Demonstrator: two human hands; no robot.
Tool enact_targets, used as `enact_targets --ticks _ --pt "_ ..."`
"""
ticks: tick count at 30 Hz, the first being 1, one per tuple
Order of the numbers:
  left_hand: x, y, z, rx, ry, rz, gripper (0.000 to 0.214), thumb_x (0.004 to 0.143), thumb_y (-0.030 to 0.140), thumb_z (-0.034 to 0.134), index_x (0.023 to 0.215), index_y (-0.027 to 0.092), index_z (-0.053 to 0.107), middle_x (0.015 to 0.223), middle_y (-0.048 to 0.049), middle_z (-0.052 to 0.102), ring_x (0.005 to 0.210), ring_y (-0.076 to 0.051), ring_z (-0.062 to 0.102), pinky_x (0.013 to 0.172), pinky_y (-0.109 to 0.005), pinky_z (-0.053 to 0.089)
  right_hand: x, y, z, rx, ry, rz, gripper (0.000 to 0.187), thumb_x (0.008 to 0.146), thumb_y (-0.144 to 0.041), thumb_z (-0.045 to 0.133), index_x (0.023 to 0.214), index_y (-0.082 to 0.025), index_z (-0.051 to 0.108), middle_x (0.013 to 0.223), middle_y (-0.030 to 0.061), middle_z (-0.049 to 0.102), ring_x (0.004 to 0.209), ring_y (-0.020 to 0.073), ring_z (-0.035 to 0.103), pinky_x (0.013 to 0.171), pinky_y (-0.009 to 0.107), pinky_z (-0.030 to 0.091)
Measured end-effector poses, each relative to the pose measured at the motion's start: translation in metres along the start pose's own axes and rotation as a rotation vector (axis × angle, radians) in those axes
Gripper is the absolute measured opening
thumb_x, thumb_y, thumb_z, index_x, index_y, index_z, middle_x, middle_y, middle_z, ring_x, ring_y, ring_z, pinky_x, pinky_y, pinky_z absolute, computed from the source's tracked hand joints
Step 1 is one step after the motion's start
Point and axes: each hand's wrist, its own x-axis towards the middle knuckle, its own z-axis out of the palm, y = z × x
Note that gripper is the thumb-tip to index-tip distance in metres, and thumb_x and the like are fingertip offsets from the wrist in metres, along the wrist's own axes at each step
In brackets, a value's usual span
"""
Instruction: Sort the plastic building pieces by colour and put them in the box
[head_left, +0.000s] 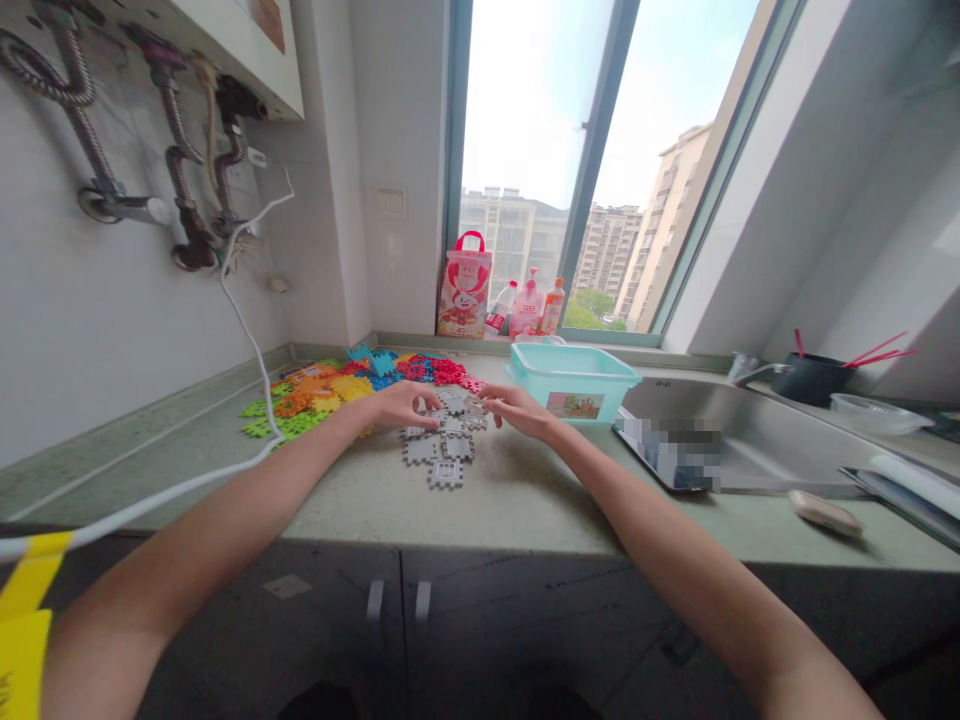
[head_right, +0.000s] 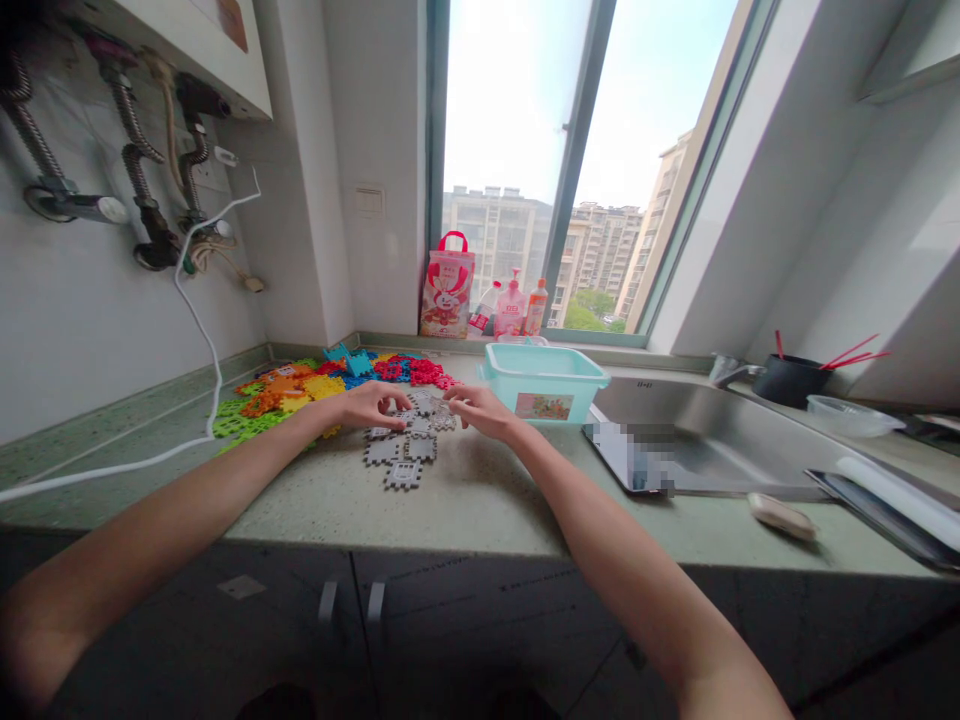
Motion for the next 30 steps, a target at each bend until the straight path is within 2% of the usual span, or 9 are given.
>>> enact_targets --ticks 2,5,10,17,24,27,30 --pt "0.001 -0.002 0.001 -0.01 -0.004 -0.011 0.059 0.079 0.065 0.077 0.116 0.02 0.079 0.105 -0.005 0.076 0.08 -0.017 0.062 0.068 -0.025 0.045 0.0 0.003 0.0 -0.049 -0.039 0.016 0.038 0.092 -0.046 0.063 0.112 -0.015 0.074 0.091 0.0049 0.072 0.065 0.0138 0.062 0.062 0.025 0.047" --pt "0.001 -0.003 0.001 -0.016 -0.004 -0.023 0.058 0.079 0.065 0.078 0.117 0.021 0.079 0.106 -0.0043 0.076 0.079 -0.016 0.061 0.069 -0.025 0.046 0.0 0.007 0.002 -0.158 -0.053 0.016 0.034 0.087 -0.039 0.073 0.113 -0.016 0.077 0.102 0.0066 0.075 0.069 0.0138 0.06 0.064 0.025 0.046" --pt "0.001 -0.004 0.002 -0.012 -0.005 -0.023 0.058 0.079 0.066 0.078 0.117 0.022 0.08 0.107 -0.0042 0.076 0.082 -0.017 0.062 0.072 -0.025 0.046 0.0 0.013 0.004 -0.247 -0.073 -0.02 0.033 0.084 -0.028 0.077 0.115 -0.019 0.079 0.111 0.0061 0.076 0.076 0.0148 0.059 0.072 0.027 0.046" --pt "0.0 0.002 0.003 0.025 0.006 -0.067 0.061 0.081 0.066 0.075 0.12 0.02 0.079 0.112 -0.0054 0.076 0.089 -0.019 0.065 0.076 -0.025 0.048 0.002 0.012 0.006 -0.31 -0.054 -0.001 0.029 0.084 -0.032 0.076 0.11 -0.018 0.076 0.099 0.0032 0.074 0.077 0.0152 0.058 0.073 0.027 0.043" --pt "0.003 0.002 0.003 0.123 0.032 -0.098 0.054 0.086 0.063 0.069 0.119 0.021 0.079 0.121 -0.0069 0.075 0.1 -0.022 0.067 0.081 -0.025 0.049 -0.002 0.004 0.002 -0.344 -0.057 -0.001 0.026 0.082 -0.032 0.079 0.105 -0.019 0.076 0.105 0.0052 0.075 0.082 0.0166 0.062 0.076 0.028 0.045" --pt "0.003 0.0 0.002 0.153 0.041 -0.102 0.052 0.086 0.06 0.069 0.118 0.021 0.079 0.119 -0.007 0.075 0.099 -0.022 0.068 0.082 -0.025 0.049 -0.004 0.003 0.001 -0.345 -0.057 0.023 0.028 0.083 -0.035 0.08 0.106 -0.019 0.076 0.102 0.0049 0.076 0.083 0.0175 0.063 0.075 0.028 0.045" --pt "0.001 0.0 0.0 0.145 0.035 -0.098 0.051 0.085 0.058 0.071 0.118 0.02 0.08 0.117 -0.0067 0.076 0.097 -0.021 0.068 0.082 -0.025 0.048 -0.003 0.005 0.003 -0.364 -0.029 0.044 0.023 0.082 -0.029 0.08 0.103 -0.02 0.076 0.101 0.0042 0.076 0.081 0.017 0.063 0.074 0.027 0.045"
